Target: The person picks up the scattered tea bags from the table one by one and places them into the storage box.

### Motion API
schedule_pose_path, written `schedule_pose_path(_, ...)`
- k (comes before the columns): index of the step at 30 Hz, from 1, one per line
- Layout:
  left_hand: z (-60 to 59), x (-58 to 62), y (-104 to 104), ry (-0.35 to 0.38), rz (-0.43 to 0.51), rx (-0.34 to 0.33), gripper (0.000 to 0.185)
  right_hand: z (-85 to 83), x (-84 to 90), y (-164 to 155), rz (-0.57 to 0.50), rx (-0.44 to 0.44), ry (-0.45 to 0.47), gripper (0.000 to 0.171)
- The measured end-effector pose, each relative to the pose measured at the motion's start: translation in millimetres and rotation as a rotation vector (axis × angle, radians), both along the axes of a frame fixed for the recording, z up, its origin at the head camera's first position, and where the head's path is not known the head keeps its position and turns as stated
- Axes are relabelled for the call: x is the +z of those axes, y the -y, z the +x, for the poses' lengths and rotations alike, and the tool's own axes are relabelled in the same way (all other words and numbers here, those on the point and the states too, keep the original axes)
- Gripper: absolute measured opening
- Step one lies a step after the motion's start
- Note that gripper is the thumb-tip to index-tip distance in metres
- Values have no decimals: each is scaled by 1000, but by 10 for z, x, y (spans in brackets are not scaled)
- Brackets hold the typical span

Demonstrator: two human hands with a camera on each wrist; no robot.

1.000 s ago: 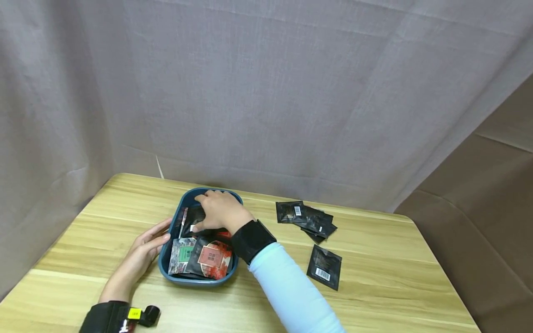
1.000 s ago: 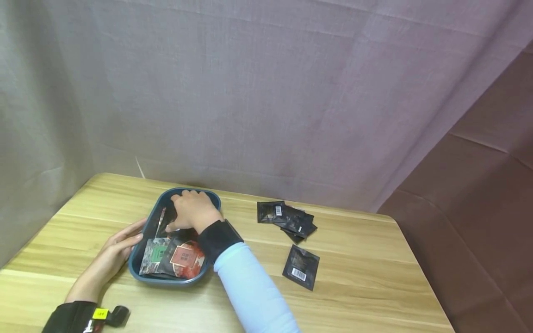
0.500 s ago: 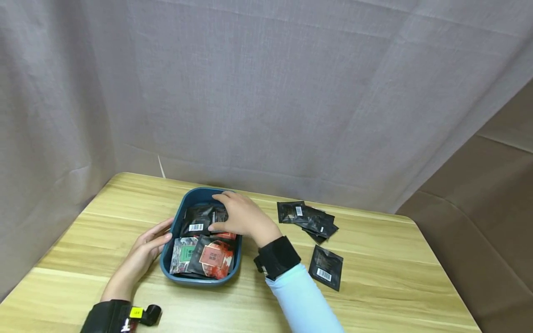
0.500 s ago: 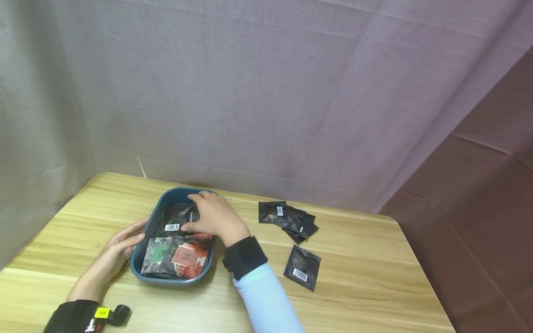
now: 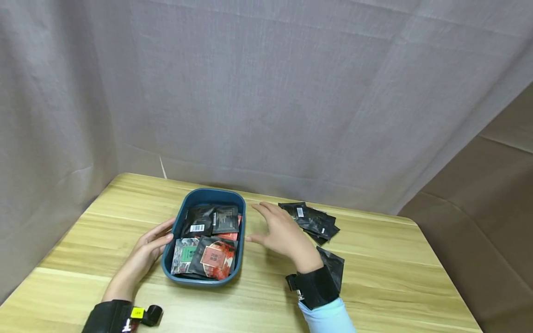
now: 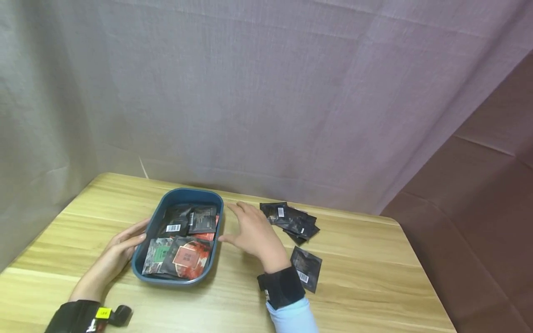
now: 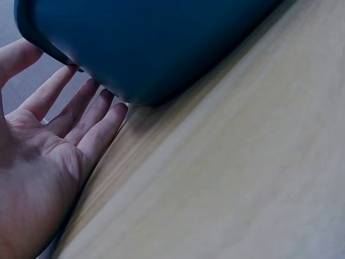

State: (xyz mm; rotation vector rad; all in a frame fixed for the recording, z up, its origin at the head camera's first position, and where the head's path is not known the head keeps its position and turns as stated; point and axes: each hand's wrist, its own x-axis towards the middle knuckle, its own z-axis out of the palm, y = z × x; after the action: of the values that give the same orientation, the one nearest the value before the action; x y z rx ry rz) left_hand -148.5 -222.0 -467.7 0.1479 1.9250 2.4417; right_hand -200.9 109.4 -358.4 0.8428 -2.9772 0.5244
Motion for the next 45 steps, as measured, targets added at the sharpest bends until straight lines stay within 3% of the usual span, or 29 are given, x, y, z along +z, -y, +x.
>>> schedule_pose_path(11,-2,2,1,-5,-5,-8,58,190,-189,-665,23,-36,-90,81)
schedule_pose_path(25,0,5,9,12,-22,-4,60,383,-320,-1491,186,-185,89,84)
schedule_pose_path(32,-4,10,0,14,-28,-2,59,466,-445,-1637,196,-198,113,89)
schedule_pose_path(45,-8,-3,1,10,-36,-1,59,496,-496,-1622,257,-169,25,85)
